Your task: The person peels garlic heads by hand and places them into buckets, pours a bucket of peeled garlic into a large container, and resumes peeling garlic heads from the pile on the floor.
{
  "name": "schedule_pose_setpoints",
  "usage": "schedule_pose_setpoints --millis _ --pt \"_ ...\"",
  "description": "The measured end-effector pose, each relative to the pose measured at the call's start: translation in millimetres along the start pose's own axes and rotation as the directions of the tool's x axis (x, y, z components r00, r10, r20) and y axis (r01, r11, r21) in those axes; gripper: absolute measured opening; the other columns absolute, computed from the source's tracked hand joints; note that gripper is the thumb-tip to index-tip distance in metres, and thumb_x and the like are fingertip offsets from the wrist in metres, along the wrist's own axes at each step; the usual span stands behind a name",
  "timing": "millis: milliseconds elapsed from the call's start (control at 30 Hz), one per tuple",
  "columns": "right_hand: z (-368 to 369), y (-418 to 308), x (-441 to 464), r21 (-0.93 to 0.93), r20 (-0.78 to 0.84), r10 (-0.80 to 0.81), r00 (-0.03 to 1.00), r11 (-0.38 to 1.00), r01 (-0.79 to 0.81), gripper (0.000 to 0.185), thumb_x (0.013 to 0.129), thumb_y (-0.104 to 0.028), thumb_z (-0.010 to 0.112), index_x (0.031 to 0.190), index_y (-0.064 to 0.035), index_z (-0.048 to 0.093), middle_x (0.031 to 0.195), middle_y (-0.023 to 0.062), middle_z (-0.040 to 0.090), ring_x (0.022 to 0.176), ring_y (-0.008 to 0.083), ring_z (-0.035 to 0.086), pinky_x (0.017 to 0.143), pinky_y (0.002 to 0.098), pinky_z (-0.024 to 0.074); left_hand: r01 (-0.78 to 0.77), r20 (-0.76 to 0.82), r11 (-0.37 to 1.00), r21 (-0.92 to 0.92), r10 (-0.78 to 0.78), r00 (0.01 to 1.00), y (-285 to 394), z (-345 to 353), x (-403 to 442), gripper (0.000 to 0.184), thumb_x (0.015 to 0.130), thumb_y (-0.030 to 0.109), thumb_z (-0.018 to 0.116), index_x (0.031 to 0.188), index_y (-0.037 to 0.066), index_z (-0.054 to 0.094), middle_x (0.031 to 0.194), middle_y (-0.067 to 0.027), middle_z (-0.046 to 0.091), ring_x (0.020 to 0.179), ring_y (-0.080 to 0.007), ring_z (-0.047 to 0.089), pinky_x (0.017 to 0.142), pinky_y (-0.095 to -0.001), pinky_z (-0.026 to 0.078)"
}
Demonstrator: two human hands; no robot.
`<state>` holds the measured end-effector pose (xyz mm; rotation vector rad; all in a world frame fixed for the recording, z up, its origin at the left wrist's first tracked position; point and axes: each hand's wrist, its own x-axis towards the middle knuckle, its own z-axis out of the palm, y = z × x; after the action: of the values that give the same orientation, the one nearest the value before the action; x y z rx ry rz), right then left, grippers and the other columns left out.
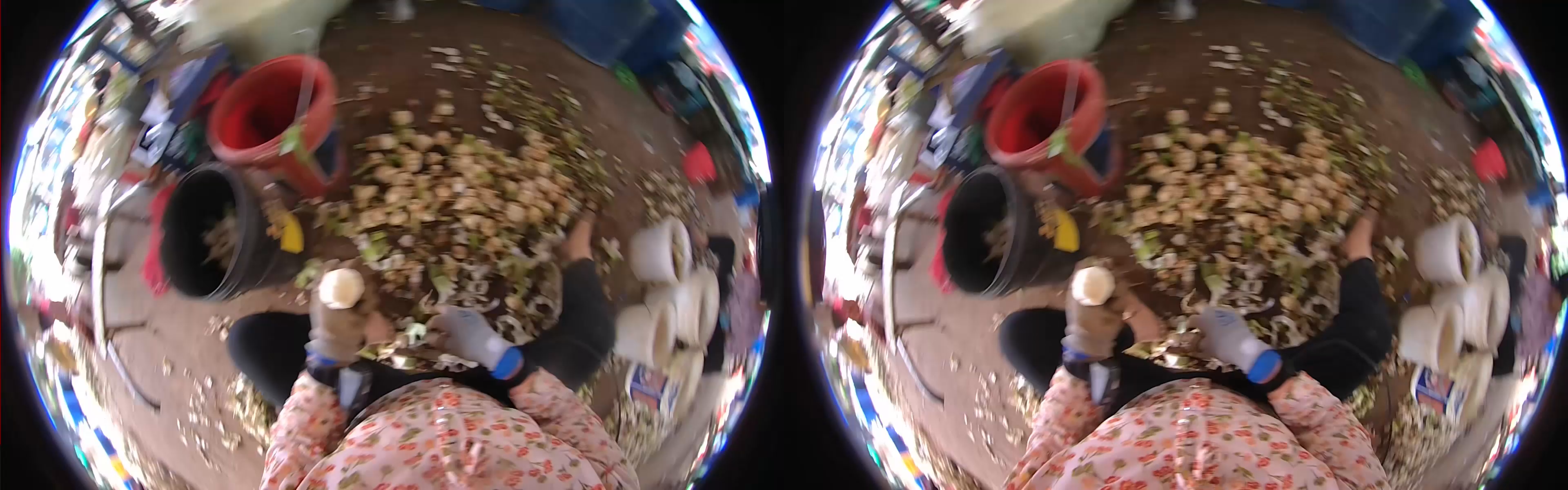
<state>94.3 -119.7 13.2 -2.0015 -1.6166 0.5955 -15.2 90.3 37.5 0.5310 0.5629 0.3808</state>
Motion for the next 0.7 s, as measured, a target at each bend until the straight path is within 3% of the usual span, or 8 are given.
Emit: schedule_pose_setpoints --millis 33,67,167,233,367,433,500,700 --pt "6 9 -3 0.089 0.092 0.202 0.975 0.974 -0.211 0.026 0.081 -0.027 0.059 0.098 -0.007 0.063 0.093 0.0134 0.061 0.087 0.0303 0.06 0.074 0.0385 0.048 -0.294 0.075 0.83 0.474 0.295 0.952 6 -6 7 0.025 0.089 0.031 0.049 0.097 0.007 0.054 0.078 -0.0037 0.056 0.059 -0.0136 0.05 0.045 -0.0227 0.038" --pt "12 18 -7 0.134 0.176 0.386 0.906 0.902 -0.41 0.029 0.081 -0.029 0.059 0.099 -0.0073 0.063 0.097 0.0158 0.061 0.091 0.0324 0.059 0.077 0.0403 0.0474 -0.408 0.143 0.38 0.83 0.562 0.814 12 -12 14 0.022 0.089 0.026 0.052 0.098 0.006 0.053 0.08 -0.0046 0.057 0.061 -0.0135 0.053 0.047 -0.0223 0.042" --pt "-3 66 -7 0.203 0.141 0.506 0.851 0.826 -0.526 0.032 0.081 -0.031 0.057 0.101 -0.007 0.064 0.101 0.0171 0.062 0.092 0.0336 0.059 0.08 0.0382 0.0475 -0.484 0.004 0.863 0.141 0.489 0.872 86 -42 28 0.037 0.087 0.033 0.056 0.108 0.003 0.054 0.089 -0.0078 0.059 0.066 -0.017 0.054 0.057 -0.0247 0.048" --pt "-17 110 -3 0.224 0.007 0.622 0.783 0.762 -0.607 0.034 0.082 -0.036 0.052 0.104 -0.0119 0.064 0.099 0.0149 0.064 0.092 0.0319 0.061 0.081 0.0388 0.0488 -0.494 -0.342 0.794 -0.353 0.382 0.859 113 -19 26 0.043 0.089 0.036 0.053 0.114 0.002 0.053 0.092 -0.0086 0.059 0.073 -0.0184 0.055 0.062 -0.0277 0.049" --pt "-30 216 23 0.077 -0.14 0.907 0.397 0.41 -0.909 0.036 0.08 -0.017 0.058 0.116 -0.012 0.056 0.11 0.0164 0.06 0.102 0.0312 0.058 0.086 0.0398 0.0474 -0.118 -0.003 0.991 -0.064 0.118 0.993 61 -1 50 0.044 0.091 0.04 0.047 0.117 0.004 0.052 0.095 -0.0082 0.058 0.082 -0.0178 0.056 0.067 -0.029 0.05" --pt "-28 254 35 -0.001 -0.181 0.928 0.326 0.331 -0.944 0.04 0.079 -0.014 0.06 0.118 -0.0129 0.054 0.11 0.0164 0.06 0.102 0.0315 0.059 0.084 0.0392 0.048 -0.056 -0.122 0.992 0.112 0.07 0.99 11 16 62 0.036 0.091 0.036 0.05 0.112 0.007 0.053 0.09 -0.0048 0.056 0.079 -0.0153 0.055 0.065 -0.0267 0.049" --pt "-13 284 43 -0.123 -0.198 0.929 0.313 0.293 -0.948 0.037 0.078 -0.013 0.06 0.114 -0.0122 0.056 0.108 0.016 0.061 0.101 0.0312 0.059 0.083 0.0379 0.0488 0.252 -0.05 0.96 -0.12 -0.259 0.964 -16 29 63 0.025 0.091 0.029 0.053 0.106 0.008 0.054 0.085 -0.002 0.054 0.077 -0.0125 0.053 0.063 -0.0237 0.048" --pt "11 319 3 -0.087 -0.203 0.904 0.377 0.367 -0.926 0.022 0.076 -0.016 0.061 0.096 -0.006 0.062 0.098 0.0179 0.064 0.095 0.0333 0.06 0.078 0.039 0.0494 0.481 -0.234 0.877 0.016 -0.464 0.854 -65 44 70 0.029 0.09 0.027 0.055 0.11 0.005 0.053 0.079 -0.0003 0.053 0.064 -0.0113 0.05 0.056 -0.0248 0.043"
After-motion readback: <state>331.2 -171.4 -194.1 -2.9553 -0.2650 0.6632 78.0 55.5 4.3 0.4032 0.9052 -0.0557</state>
